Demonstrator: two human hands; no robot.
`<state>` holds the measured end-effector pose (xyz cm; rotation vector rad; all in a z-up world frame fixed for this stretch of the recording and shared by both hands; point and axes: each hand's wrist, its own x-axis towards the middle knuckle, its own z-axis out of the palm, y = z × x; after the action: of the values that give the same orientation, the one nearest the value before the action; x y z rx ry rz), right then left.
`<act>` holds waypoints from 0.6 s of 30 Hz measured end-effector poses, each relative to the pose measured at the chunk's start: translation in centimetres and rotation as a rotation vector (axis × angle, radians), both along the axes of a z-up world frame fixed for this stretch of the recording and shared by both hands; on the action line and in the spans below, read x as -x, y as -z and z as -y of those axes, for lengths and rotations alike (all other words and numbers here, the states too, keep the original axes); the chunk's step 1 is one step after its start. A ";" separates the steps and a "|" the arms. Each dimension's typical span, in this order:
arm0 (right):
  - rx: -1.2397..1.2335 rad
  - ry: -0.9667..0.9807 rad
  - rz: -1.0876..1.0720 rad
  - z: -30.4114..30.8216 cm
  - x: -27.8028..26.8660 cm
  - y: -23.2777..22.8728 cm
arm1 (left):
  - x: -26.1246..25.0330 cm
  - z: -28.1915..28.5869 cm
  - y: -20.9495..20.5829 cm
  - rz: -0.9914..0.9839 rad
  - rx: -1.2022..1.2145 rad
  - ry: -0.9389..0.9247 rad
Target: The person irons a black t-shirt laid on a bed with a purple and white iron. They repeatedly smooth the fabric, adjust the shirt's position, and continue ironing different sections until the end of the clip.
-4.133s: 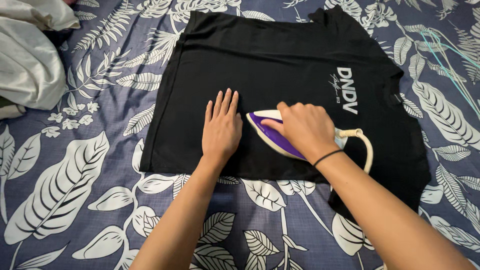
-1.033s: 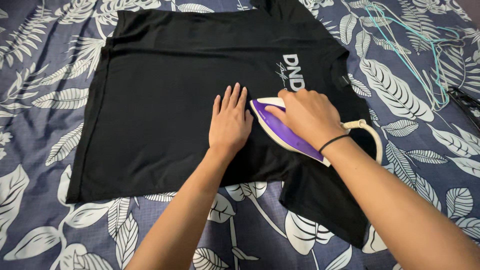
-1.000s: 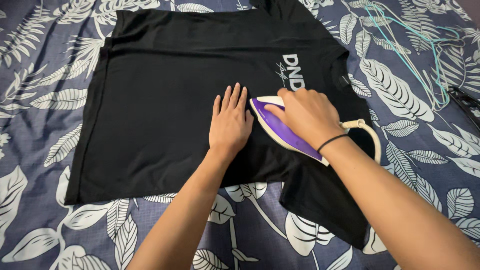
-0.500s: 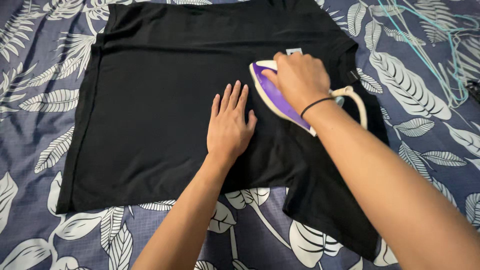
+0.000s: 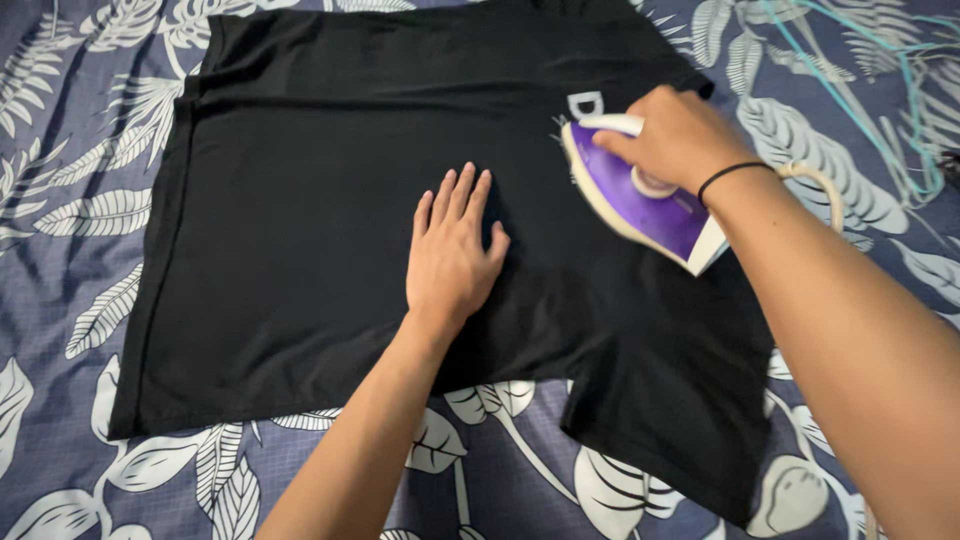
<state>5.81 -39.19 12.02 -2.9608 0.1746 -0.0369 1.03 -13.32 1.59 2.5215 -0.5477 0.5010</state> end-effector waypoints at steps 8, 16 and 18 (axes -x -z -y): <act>-0.079 -0.115 -0.092 -1.3 5.9 -1.3 | -0.4 0.4 0.6 0.026 -0.049 -0.010; 0.233 -0.121 0.099 -4.0 8.5 -1.4 | 0.6 4.6 0.6 -0.003 0.017 0.071; 0.262 -0.135 0.128 -4.0 7.8 -1.1 | 0.6 5.5 0.5 -0.005 0.018 0.090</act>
<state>-2.02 -35.20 13.10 -3.2089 -0.0524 -0.2486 0.44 -18.83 1.10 2.4680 -0.6490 0.4646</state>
